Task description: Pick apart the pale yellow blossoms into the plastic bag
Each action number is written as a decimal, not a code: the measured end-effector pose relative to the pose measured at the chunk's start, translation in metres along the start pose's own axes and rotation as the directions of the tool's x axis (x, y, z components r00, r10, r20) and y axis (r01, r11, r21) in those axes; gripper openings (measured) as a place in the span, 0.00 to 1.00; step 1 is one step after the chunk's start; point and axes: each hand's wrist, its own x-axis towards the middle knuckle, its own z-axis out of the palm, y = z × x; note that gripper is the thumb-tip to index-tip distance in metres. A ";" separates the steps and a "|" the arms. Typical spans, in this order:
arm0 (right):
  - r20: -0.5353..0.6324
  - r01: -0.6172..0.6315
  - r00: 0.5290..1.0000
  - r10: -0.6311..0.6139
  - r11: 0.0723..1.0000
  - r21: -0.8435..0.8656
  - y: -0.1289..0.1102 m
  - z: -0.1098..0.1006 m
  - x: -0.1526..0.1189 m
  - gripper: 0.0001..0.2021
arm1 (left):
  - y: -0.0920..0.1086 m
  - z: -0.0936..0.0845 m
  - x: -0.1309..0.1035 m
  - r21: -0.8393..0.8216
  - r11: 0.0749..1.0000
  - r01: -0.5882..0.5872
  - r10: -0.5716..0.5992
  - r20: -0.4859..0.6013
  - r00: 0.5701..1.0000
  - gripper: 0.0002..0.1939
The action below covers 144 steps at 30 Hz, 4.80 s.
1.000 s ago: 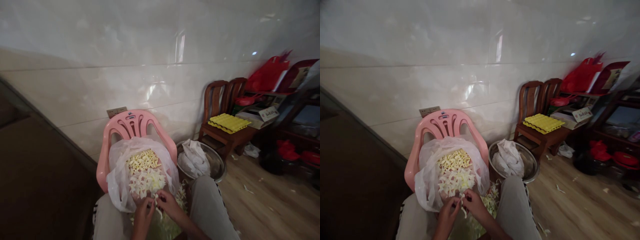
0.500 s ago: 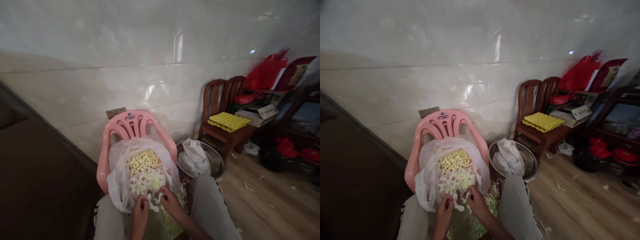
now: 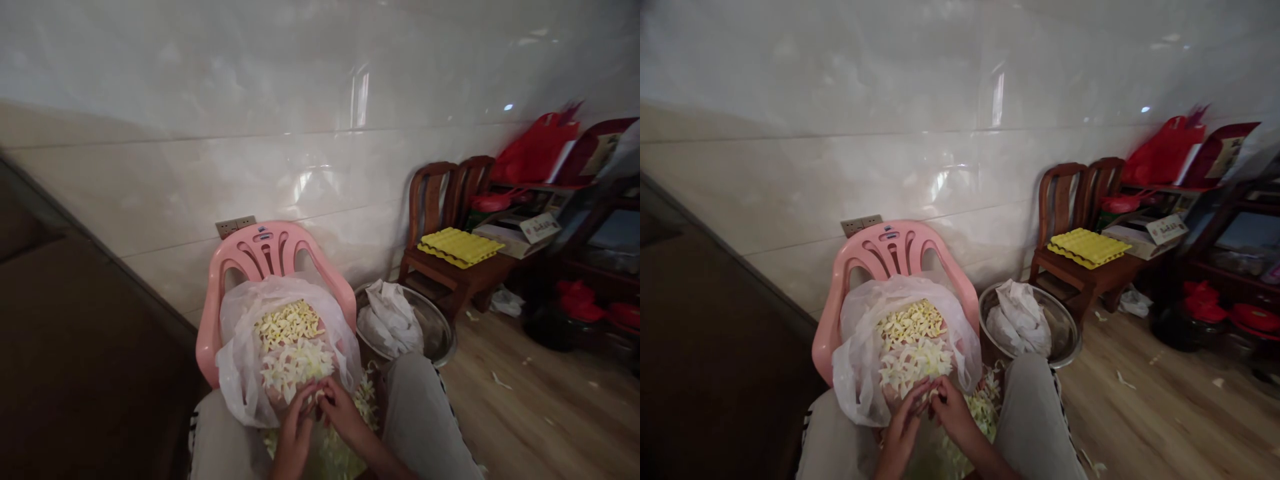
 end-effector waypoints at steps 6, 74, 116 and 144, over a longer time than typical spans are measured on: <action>-0.019 0.005 1.000 -0.004 0.999 0.035 -0.005 -0.004 0.002 0.14 | -0.005 -0.002 0.004 0.070 0.995 0.076 -0.075 -0.012 0.997 0.21; 0.017 0.044 0.999 -0.042 0.987 -0.155 -0.016 -0.001 -0.004 0.22 | -0.008 -0.005 0.004 0.350 0.924 0.152 -0.108 -0.141 0.984 0.21; 0.040 0.134 0.991 -0.128 0.953 -0.271 -0.008 0.001 -0.003 0.11 | 0.001 -0.007 0.010 0.311 0.947 0.083 -0.050 -0.113 0.992 0.20; -0.021 -0.081 0.997 0.080 0.996 -0.034 -0.012 -0.004 0.000 0.08 | -0.013 -0.023 0.013 0.496 0.856 0.145 0.024 -0.319 0.948 0.25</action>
